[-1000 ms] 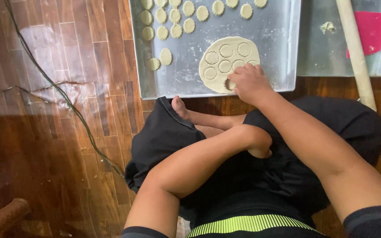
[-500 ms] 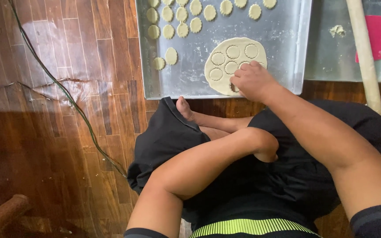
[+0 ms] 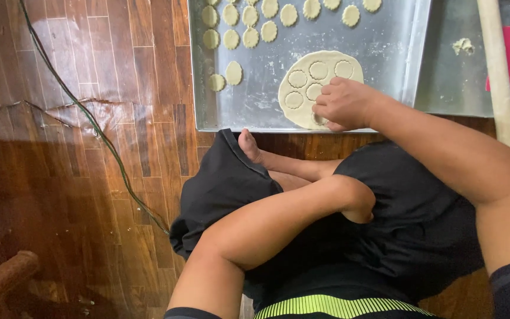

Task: Rolling out dough and using a circular cutter to create multiple small pastry circles on a baking tray.

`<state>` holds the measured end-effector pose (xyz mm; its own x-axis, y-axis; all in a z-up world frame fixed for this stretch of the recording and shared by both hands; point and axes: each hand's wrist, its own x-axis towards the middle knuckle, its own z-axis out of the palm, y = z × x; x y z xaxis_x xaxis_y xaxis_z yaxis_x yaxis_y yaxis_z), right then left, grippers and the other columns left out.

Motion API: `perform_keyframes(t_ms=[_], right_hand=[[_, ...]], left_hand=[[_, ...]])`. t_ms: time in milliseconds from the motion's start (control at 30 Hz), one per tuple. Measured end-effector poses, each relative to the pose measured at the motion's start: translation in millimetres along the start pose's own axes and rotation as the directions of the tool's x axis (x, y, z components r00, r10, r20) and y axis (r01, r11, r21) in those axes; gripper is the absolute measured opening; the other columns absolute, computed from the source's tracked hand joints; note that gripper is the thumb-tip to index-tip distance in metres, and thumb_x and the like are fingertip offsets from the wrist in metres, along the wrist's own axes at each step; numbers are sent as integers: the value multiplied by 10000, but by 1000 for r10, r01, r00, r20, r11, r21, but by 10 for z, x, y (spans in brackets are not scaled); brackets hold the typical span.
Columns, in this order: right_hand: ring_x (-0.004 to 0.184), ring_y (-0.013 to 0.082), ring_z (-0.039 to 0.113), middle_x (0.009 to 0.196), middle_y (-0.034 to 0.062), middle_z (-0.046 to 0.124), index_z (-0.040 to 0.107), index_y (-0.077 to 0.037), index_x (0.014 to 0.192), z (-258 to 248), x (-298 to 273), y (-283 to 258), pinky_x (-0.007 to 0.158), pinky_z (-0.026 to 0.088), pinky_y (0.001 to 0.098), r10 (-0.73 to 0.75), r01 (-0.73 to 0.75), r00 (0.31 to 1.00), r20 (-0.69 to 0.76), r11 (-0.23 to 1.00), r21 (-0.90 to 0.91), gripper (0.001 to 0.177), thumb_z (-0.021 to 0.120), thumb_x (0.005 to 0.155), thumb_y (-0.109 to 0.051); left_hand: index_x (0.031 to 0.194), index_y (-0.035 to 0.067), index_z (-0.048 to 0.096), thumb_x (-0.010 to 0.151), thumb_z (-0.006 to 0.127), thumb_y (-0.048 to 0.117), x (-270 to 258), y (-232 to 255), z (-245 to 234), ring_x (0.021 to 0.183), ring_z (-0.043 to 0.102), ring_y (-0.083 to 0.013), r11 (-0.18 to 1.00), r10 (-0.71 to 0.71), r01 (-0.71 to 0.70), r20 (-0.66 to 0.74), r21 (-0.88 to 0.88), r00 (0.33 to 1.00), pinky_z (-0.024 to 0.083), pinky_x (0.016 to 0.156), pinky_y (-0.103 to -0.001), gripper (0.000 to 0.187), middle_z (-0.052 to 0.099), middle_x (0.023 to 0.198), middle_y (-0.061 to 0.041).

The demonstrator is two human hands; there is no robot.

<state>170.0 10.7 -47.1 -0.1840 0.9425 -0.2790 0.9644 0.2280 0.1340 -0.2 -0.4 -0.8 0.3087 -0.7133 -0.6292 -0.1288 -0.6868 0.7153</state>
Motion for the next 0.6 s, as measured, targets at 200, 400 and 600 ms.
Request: perform_keyframes(t_ms=[200, 400, 600], right_hand=[[850, 165, 643, 875, -12, 674, 663, -197, 963, -213, 106, -16, 849, 506, 322, 125, -122, 992, -7, 978, 172, 318, 632, 860, -496], [886, 148, 663, 961, -33, 706, 693, -220, 1042, -126, 219, -151, 848, 512, 308, 121, -109, 992, -44, 970, 216, 328, 628, 892, -504], [909, 159, 681, 1001, -19, 717, 699, -213, 1078, -71, 233, -144, 851, 528, 318, 127, -107, 989, -78, 970, 220, 356, 645, 882, -504]], left_hand=[[1198, 54, 711, 995, 358, 481, 26, 11, -8, 1089, 708, -307, 1000, -5, 5, 22, -1, 1000, 553, 932, -502, 590, 720, 1188, -181], [1243, 59, 691, 995, 345, 495, 58, -4, 27, 1141, 689, -315, 1000, -9, 9, 52, -6, 999, 539, 960, -518, 609, 699, 1245, -185], [1289, 65, 672, 996, 333, 509, 53, -12, 1, 1192, 671, -323, 1000, -12, 12, 62, 0, 998, 525, 989, -534, 631, 677, 1302, -189]])
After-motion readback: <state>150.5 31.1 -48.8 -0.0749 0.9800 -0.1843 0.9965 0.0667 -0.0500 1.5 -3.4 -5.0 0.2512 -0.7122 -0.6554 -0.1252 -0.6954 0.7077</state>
